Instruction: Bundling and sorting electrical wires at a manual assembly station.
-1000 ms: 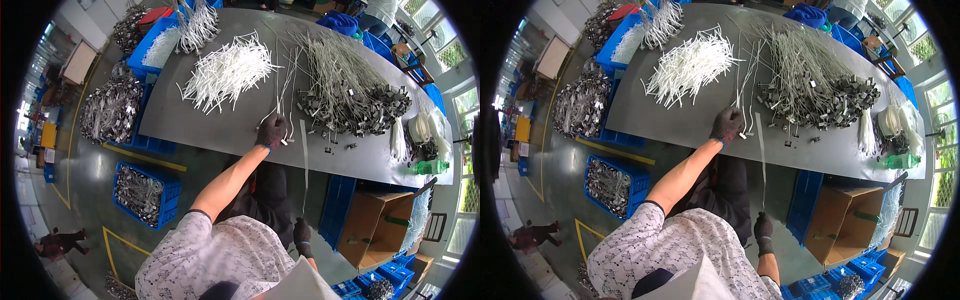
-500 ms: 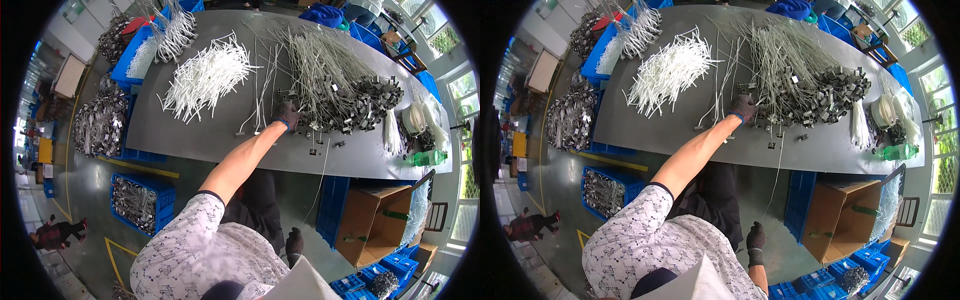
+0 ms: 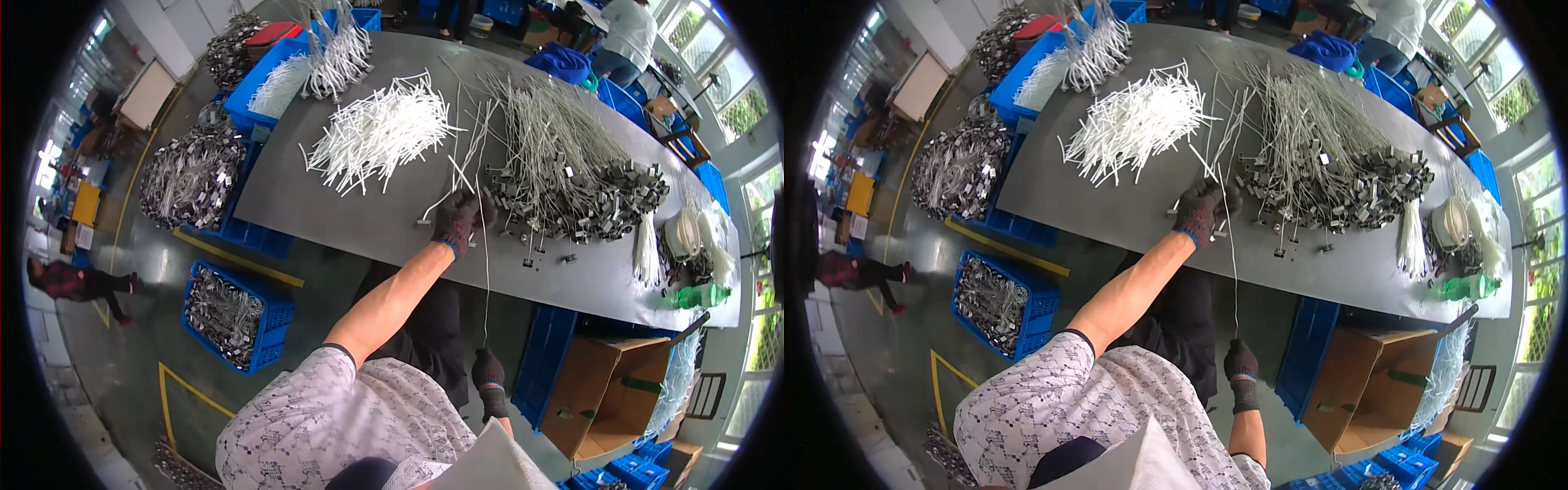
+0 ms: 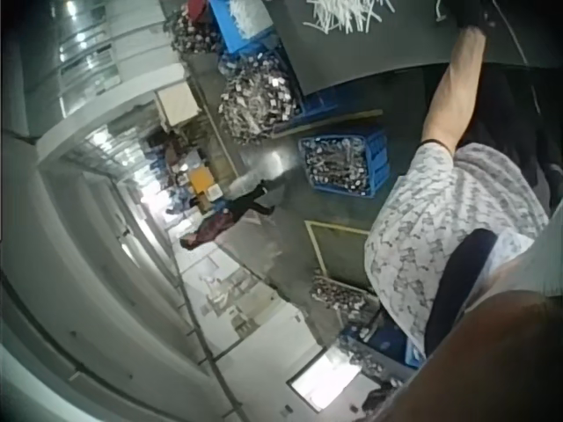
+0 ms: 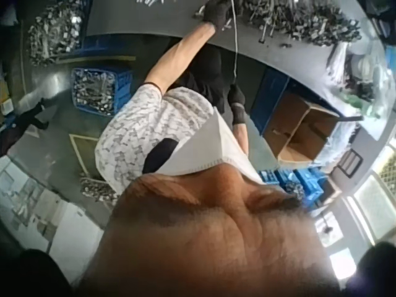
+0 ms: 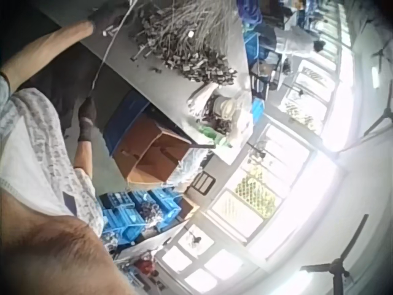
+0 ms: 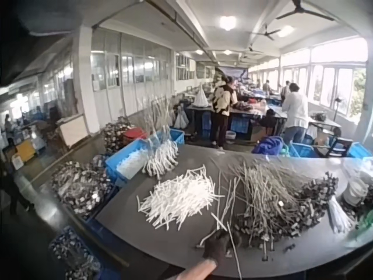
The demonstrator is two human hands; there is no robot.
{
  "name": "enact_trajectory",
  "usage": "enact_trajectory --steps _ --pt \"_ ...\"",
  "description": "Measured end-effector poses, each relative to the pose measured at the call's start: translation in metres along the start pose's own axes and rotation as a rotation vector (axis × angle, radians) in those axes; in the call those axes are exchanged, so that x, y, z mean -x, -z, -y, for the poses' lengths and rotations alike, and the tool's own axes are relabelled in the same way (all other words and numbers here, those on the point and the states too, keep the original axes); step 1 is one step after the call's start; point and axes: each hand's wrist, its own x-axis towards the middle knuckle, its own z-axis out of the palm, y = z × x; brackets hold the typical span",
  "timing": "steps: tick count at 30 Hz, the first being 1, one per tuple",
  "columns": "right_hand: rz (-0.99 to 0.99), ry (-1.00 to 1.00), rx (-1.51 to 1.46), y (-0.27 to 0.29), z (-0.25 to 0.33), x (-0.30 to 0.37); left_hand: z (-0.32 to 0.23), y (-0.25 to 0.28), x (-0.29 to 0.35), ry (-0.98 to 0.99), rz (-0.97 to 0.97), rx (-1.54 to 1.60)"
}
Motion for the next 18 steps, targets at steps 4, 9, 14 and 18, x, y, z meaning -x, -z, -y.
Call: enact_trajectory --steps 4,9,14,18 --pt "0.093 -0.073 0.13 0.001 -0.009 0.007 -0.037 -0.015 0.015 -0.319 -0.008 -0.149" --pt "0.083 -0.1 0.142 -0.019 -0.021 0.016 -0.041 -0.009 0.034 -0.281 0.091 -0.166" --pt "0.217 -0.128 0.141 -0.005 -0.005 0.029 -0.036 0.007 0.032 -0.093 0.277 -0.725" --pt "-0.057 0.06 -0.541 0.049 0.063 -0.011 0.002 0.004 0.042 -0.019 0.211 -0.986"
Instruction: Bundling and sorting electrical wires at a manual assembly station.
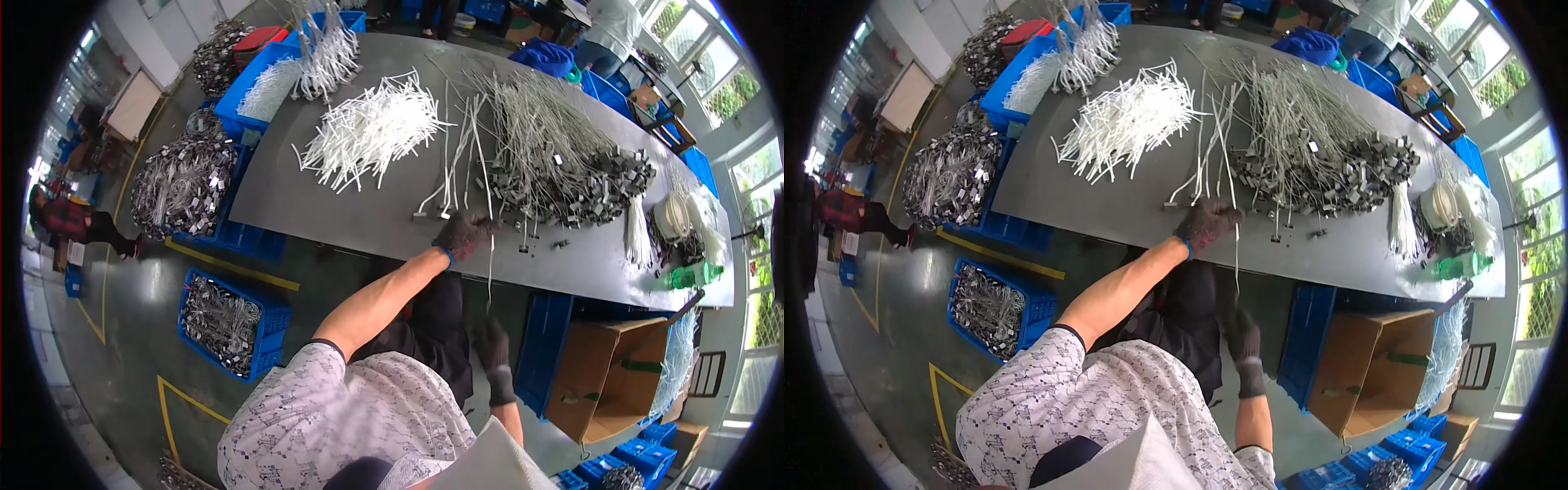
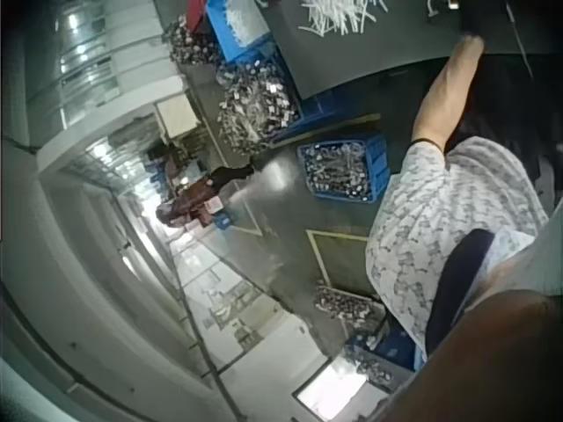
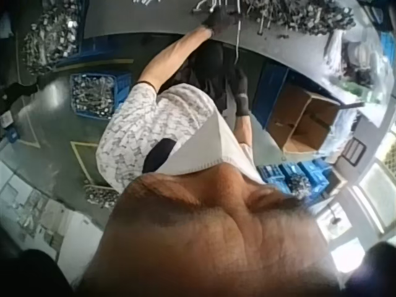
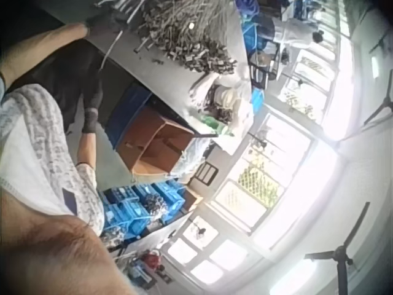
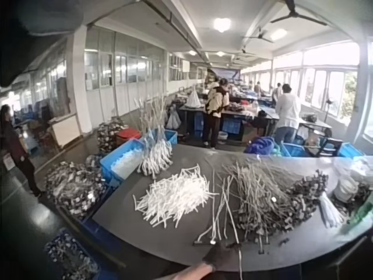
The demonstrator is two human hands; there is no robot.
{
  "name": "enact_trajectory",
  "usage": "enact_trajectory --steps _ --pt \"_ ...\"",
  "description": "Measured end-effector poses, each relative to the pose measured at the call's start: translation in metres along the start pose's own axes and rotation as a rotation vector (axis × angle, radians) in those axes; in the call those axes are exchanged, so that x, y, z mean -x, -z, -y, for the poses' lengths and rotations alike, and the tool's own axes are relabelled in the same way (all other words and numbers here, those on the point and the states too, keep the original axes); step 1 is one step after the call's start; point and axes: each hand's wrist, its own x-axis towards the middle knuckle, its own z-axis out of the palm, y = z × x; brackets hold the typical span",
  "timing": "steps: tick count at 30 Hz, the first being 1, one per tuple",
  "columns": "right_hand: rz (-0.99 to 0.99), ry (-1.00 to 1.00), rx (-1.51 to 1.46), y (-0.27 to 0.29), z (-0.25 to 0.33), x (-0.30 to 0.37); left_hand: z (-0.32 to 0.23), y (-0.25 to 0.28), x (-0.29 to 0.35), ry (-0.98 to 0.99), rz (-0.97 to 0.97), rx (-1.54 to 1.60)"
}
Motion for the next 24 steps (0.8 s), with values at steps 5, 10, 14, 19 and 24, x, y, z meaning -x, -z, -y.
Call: enact_trajectory --steps 5,10,14,19,24 --pt "-0.413 0.153 -0.344 -0.001 0.09 -0.104 0.021 -0.031 0.044 -0.241 0.063 -0.025" --pt "-0.349 0.068 -0.596 -0.023 0.084 -0.146 0.025 -0.016 0.055 -0.249 -0.018 -0.021" --pt "-0.342 0.317 -0.103 -0.018 0.086 -0.158 0.033 -0.005 0.035 -0.162 0.02 -0.056" --pt "-0.698 0.039 -0.421 0.046 0.081 -0.166 0.037 0.038 -0.018 -0.086 0.067 0.176" --pt "-0.817 -0.076 0.488 0.117 0.025 -0.216 0.035 0.091 -0.057 -0.265 0.082 -0.987"
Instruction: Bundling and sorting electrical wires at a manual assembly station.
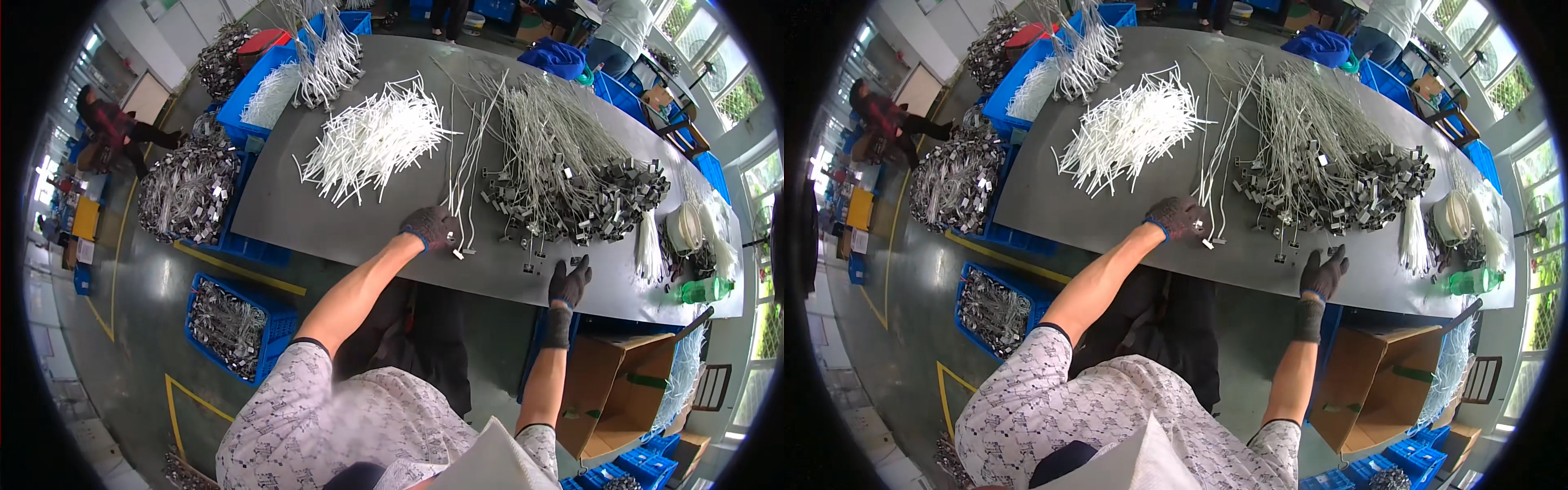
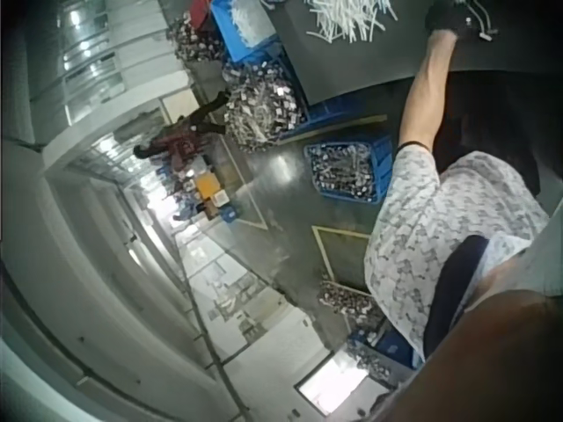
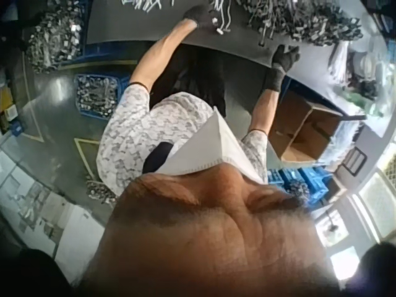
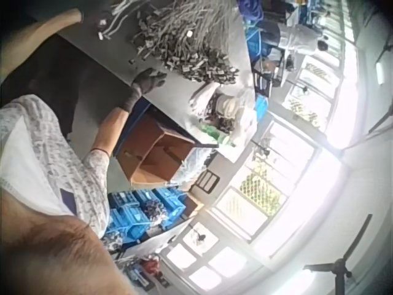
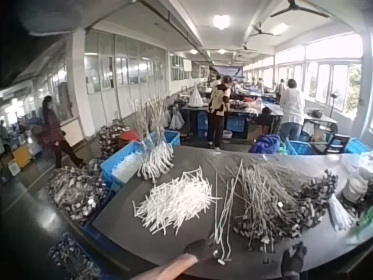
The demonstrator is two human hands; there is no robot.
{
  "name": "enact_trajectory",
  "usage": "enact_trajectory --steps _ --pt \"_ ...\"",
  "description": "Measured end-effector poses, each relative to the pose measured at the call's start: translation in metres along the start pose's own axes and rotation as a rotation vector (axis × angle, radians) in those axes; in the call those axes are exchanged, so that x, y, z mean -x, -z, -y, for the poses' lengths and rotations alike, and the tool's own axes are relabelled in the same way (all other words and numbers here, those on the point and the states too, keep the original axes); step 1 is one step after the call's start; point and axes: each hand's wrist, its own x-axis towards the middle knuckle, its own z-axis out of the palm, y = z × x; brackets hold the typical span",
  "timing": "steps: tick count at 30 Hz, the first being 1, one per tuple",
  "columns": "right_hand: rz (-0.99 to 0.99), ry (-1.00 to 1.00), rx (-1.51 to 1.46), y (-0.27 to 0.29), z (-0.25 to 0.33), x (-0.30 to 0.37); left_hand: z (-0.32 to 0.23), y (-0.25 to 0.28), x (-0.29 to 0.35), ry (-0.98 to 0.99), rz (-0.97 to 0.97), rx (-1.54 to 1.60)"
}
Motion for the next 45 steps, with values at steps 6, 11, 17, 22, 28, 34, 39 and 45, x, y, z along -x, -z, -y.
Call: enact_trajectory --steps 6,11,17,22,28,34,39,45 --pt "0.274 0.083 0.044 -0.045 -0.046 -0.026 0.068 0.013 0.0 0.576 -0.413 -0.195" --pt "0.176 0.072 0.079 -0.015 -0.059 0.018 0.126 0.016 -0.004 0.813 -0.417 -0.228" --pt "0.46 -0.249 -0.676 0.066 -0.091 0.126 0.164 0.002 -0.011 0.767 -0.3 -0.155" --pt "0.553 -0.117 0.555 0.091 -0.171 0.274 0.182 -0.023 0.006 0.828 -0.28 0.602" --pt "1.15 -0.058 0.562 0.12 -0.251 0.415 0.099 -0.032 0.059 0.696 -0.295 1.796" --pt "0.675 0.313 -0.127 0.091 -0.159 0.365 -0.046 -0.037 0.022 0.488 -0.188 1.856" --pt "0.803 0.387 0.091 0.043 -0.073 0.263 -0.107 -0.011 -0.004 0.378 -0.405 1.899" --pt "0.906 0.394 0.337 0.052 -0.087 0.253 -0.099 0.032 0.002 0.061 -1.001 1.573"
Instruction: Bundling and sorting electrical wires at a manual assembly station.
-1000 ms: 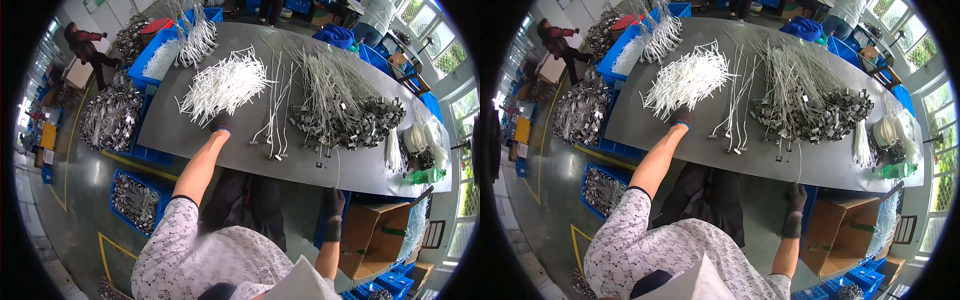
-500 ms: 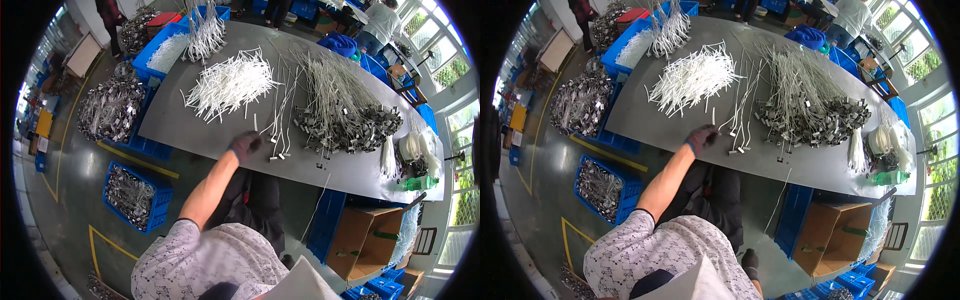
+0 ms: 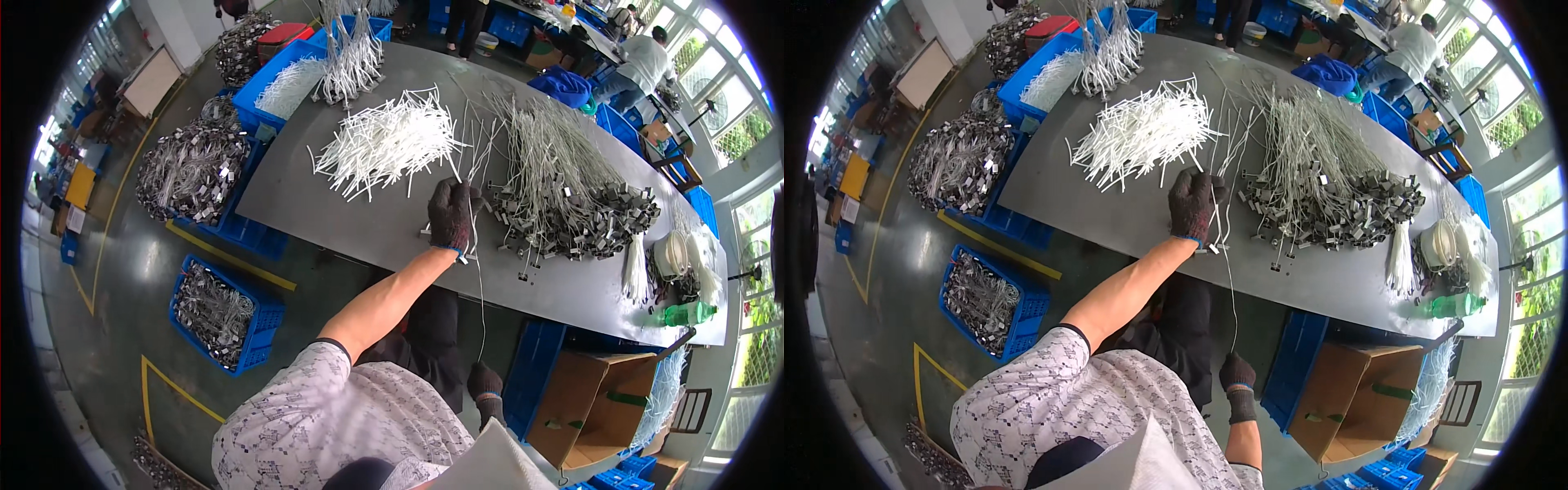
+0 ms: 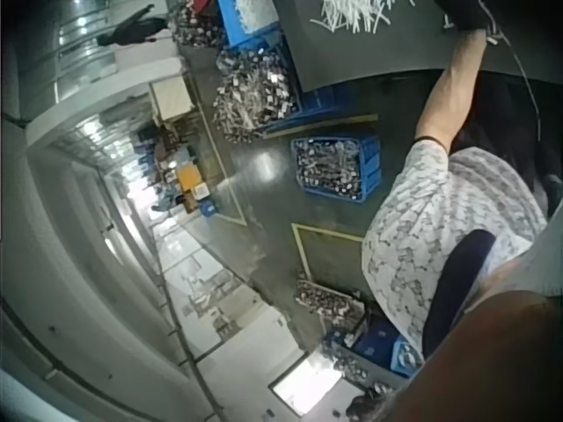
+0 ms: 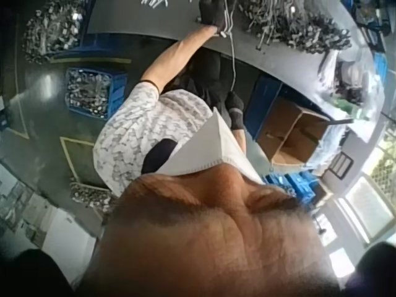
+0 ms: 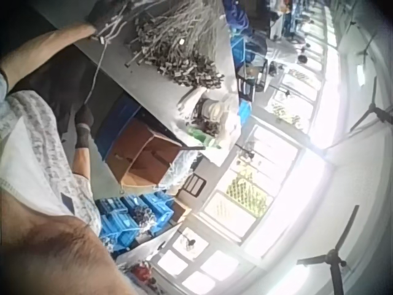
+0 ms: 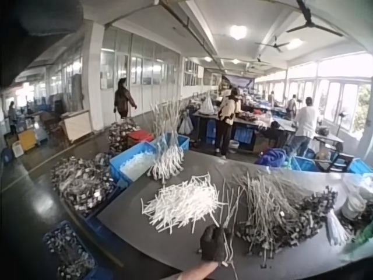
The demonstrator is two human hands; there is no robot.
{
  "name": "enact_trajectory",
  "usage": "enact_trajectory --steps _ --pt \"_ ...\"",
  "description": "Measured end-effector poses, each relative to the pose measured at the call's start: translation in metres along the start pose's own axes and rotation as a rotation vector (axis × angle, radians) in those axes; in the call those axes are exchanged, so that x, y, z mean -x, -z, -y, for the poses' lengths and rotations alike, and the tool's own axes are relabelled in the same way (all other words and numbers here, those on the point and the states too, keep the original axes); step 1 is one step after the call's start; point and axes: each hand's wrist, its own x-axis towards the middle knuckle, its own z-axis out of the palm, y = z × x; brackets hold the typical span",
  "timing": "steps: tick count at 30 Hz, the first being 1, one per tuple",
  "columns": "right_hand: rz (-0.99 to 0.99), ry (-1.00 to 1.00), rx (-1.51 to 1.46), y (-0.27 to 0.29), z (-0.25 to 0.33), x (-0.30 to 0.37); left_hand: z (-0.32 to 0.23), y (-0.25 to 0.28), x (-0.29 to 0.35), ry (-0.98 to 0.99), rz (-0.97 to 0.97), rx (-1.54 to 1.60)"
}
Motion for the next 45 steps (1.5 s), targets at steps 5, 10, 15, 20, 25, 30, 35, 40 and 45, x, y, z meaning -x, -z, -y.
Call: enact_trajectory --steps 5,10,15,20,25,30,35,40,45 --pt "-0.075 0.015 -0.096 -0.015 0.005 0.019 0.01 0.014 0.007 0.094 0.114 -0.121" --pt "-0.196 -0.051 -0.521 0.047 0.048 -0.001 0.054 0.054 0.023 0.443 0.496 -0.69" --pt "-0.621 0.013 -1.004 0.101 0.085 -0.084 0.083 0.074 0.073 0.394 0.733 -0.554" --pt "-0.459 0.04 -0.934 0.098 0.084 -0.088 0.027 0.071 0.058 0.445 0.677 -0.512" --pt "-0.471 0.003 -1.102 0.106 0.097 -0.072 -0.017 0.043 0.064 0.15 0.542 -0.355" --pt "-0.366 0.176 -0.471 0.093 0.082 -0.005 -0.059 0.045 -0.056 0.249 0.284 -0.436" --pt "-0.329 0.347 -0.282 0.075 0.052 0.012 -0.034 0.054 -0.062 0.532 0.509 -0.388" --pt "-0.49 0.201 -0.683 0.104 0.088 -0.031 0.019 0.06 0.002 0.495 0.765 -0.757" --pt "-0.737 0.073 -1.164 0.138 0.136 -0.104 0.039 0.066 0.084 0.524 0.717 -0.515"
